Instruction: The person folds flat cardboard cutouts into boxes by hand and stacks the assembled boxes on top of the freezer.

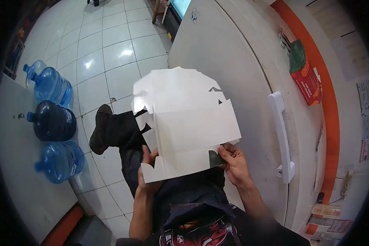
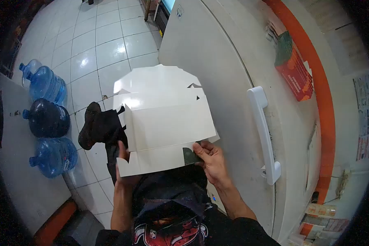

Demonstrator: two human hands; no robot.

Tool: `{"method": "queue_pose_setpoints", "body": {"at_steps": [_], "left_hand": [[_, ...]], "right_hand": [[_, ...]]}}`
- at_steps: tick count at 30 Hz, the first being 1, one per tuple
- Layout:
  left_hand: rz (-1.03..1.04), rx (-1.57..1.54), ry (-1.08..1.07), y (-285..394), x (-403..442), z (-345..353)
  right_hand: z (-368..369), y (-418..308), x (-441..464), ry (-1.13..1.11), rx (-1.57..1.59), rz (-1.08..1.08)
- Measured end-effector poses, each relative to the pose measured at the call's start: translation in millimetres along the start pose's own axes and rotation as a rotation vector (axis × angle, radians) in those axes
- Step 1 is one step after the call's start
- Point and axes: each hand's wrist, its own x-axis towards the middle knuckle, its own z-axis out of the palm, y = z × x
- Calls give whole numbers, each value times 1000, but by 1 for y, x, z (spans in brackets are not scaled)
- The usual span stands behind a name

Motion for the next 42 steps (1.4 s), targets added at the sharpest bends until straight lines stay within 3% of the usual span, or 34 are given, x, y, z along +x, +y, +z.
{"method": "queue_pose_setpoints", "body": {"at_steps": [3,4,6,8,10,12,17,19,27,34,36,40,42], "left_hand": [[-37,137,476,-29,-11,20],[-56,201,409,-39,-15,3],[16,701,393,-47,-16,4],[69,564,316,-49,-15,11],[92,-206,176,-46,-18,19],[47,243,402,-56,-23,17],[59,657,476,-47,-11,34],[65,531,528,-49,-9,31],[14,452,571,-47,-11,32],[-103,550,618,-51,-29,4],[-38,474,698,-47,-33,16],[88,602,651,-22,-25,49],[86,648,597,-21,-32,25]], "right_hand": [[-3,1,2,22,-55,-41],[-4,2,2,34,-88,-56],[-4,5,2,46,-107,-83],[-4,8,2,61,-117,-104],[-4,10,3,79,-118,-117],[-2,8,1,87,-161,-127],[-1,2,-3,89,-206,-118],[-4,4,-4,74,-236,-85],[39,-6,-16,-68,-485,-598],[1,-8,5,86,-696,-251],[7,-9,7,113,-631,-405],[11,-5,9,128,-594,-585],[1,-8,4,79,-560,-393]]}}
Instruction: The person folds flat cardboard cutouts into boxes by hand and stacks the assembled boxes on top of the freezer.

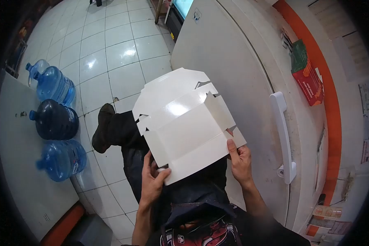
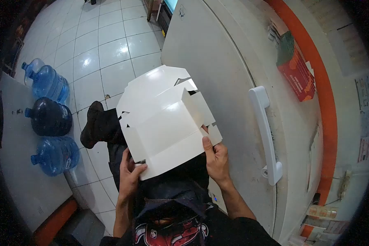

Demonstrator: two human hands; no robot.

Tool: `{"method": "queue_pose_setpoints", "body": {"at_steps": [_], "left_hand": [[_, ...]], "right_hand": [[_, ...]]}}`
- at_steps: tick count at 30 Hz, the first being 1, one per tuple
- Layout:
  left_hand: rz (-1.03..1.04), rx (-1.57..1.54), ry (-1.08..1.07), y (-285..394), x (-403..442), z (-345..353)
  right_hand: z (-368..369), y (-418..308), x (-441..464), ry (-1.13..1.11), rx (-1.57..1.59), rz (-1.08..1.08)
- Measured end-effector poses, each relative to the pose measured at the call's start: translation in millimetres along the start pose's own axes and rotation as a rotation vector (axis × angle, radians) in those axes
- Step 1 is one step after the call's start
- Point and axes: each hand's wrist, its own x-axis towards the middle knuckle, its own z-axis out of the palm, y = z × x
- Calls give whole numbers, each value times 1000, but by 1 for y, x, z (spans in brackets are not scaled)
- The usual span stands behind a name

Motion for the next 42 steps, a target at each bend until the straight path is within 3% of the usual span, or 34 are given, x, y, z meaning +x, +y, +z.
{"method": "queue_pose_setpoints", "body": {"at_steps": [4,6,10,13,14,17,22,25,26,29,32,35,42], "left_hand": [[-20,-166,3,1,7,-14],[-13,-90,118,16,7,-8],[615,267,509,22,13,15],[530,272,268,43,8,39],[383,208,162,56,8,53],[223,290,-41,64,27,84],[200,314,-119,51,64,103],[122,227,-151,38,71,92],[22,158,-175,37,72,87],[22,51,-191,27,70,84],[2,-90,-230,20,66,88],[-24,-190,-238,21,66,92],[0,-113,-312,10,63,94]], "right_hand": [[-16,9,1,-57,163,172],[-13,6,-1,-12,76,48],[-9,4,-9,30,-214,-256],[-2,-21,-21,-89,-361,-392],[-1,-22,-22,-144,-380,-436],[-1,-22,-27,-267,-455,-526],[0,-13,-34,-237,-425,-481],[-3,11,-33,51,-433,-438],[-1,17,-32,109,-349,-368],[0,8,-31,159,-171,-23],[-5,2,-20,-6,-363,-424],[3,-9,-18,4,-333,-497],[1,-19,-17,-39,-409,-338]]}}
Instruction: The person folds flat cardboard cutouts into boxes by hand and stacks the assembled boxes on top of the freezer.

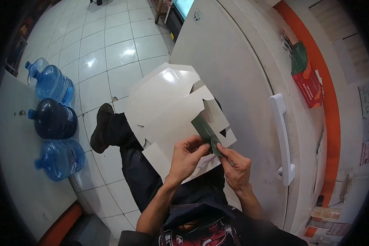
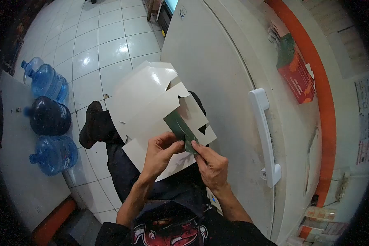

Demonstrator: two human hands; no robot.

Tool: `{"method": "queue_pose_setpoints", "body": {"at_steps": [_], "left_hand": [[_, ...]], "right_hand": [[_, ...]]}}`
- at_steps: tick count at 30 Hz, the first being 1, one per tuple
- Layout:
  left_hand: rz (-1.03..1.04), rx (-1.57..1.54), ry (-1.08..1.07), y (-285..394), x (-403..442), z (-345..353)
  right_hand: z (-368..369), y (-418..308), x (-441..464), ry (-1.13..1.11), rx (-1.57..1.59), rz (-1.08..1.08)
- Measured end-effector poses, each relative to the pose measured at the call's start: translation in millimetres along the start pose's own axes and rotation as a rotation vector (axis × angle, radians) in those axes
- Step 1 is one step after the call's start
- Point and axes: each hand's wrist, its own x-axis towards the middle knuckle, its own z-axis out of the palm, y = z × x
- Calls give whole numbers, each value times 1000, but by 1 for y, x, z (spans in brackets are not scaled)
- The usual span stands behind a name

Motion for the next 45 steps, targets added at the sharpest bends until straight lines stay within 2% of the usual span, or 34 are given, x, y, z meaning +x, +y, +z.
{"method": "queue_pose_setpoints", "body": {"at_steps": [2,5,8,11,14,17,20,23,26,29,30,33,34,36,38,41,45], "left_hand": [[17,0,-2,0,-1,2],[33,66,-2,-1,-1,5],[-38,158,-4,8,-5,7],[-14,179,-32,-4,-7,7],[-18,195,-29,-2,-12,14],[-34,121,-1,6,-12,15],[-20,186,-26,9,-11,16],[25,112,-39,9,-9,16],[33,341,-117,37,-24,11],[336,865,-218,53,-35,-19],[275,986,-278,56,-39,-35],[199,1339,-226,61,-55,-70],[138,1372,-223,63,-58,-79],[186,1512,-185,55,-60,-99],[247,1660,-121,37,-55,-122],[275,1704,-49,28,-47,-131],[305,1411,196,31,-48,-129]], "right_hand": [[1,3,2,20,-3,-55],[1,1,4,29,0,-23],[1,0,4,21,-31,33],[1,-4,5,-5,-183,96],[0,-1,10,-28,-109,96],[-2,7,17,-57,104,-19],[6,8,20,-2,74,-71],[5,2,18,-31,300,200],[-9,6,30,-41,303,395],[-9,36,40,53,234,392],[-13,33,42,51,134,343],[-10,29,36,141,-67,47],[-8,27,33,127,-122,-22],[-3,21,26,105,-236,-162],[5,20,22,85,-226,-213],[15,17,19,13,-172,-198],[20,22,14,-51,-122,-43]]}}
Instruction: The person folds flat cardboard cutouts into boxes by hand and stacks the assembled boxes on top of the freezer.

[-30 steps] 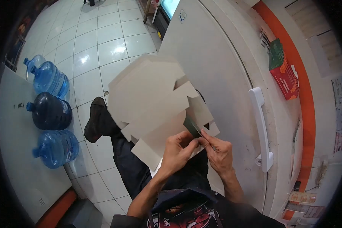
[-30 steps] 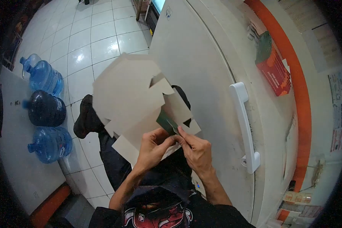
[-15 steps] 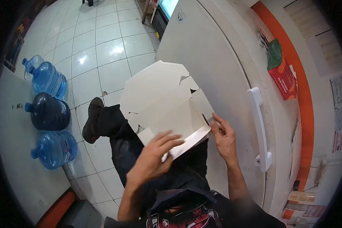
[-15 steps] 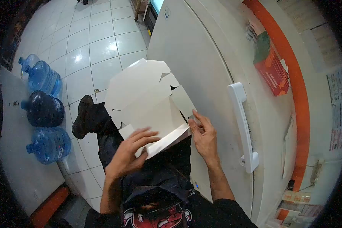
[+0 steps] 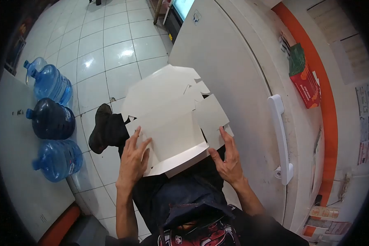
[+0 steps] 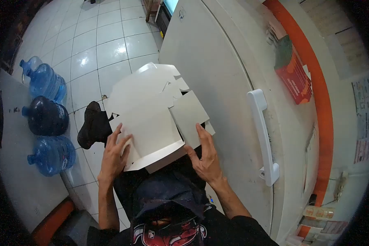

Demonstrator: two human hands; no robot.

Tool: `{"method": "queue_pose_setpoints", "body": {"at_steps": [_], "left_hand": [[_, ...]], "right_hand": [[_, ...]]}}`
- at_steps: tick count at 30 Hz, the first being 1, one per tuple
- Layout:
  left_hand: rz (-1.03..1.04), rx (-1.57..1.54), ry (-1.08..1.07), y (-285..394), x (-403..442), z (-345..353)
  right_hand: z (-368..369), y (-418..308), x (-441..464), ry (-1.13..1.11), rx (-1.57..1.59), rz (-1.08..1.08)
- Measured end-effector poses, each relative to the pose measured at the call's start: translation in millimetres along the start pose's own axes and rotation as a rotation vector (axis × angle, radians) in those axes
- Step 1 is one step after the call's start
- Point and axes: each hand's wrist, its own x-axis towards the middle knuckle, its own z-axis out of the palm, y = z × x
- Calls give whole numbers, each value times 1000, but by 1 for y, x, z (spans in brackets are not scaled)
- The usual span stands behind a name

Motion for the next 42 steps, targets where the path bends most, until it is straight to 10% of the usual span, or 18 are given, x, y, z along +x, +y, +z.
{"method": "queue_pose_setpoints", "body": {"at_steps": [13,20,27,42], "left_hand": [[-253,-935,-9,35,-9,-17],[-309,-571,-252,39,2,9],[163,16,-12,22,8,27],[-27,-419,-87,10,42,27]], "right_hand": [[-5,-22,-2,-127,41,-461],[25,-1,16,-288,-313,-362],[22,5,22,-317,-238,-362],[41,-17,61,-15,-168,-459]]}}
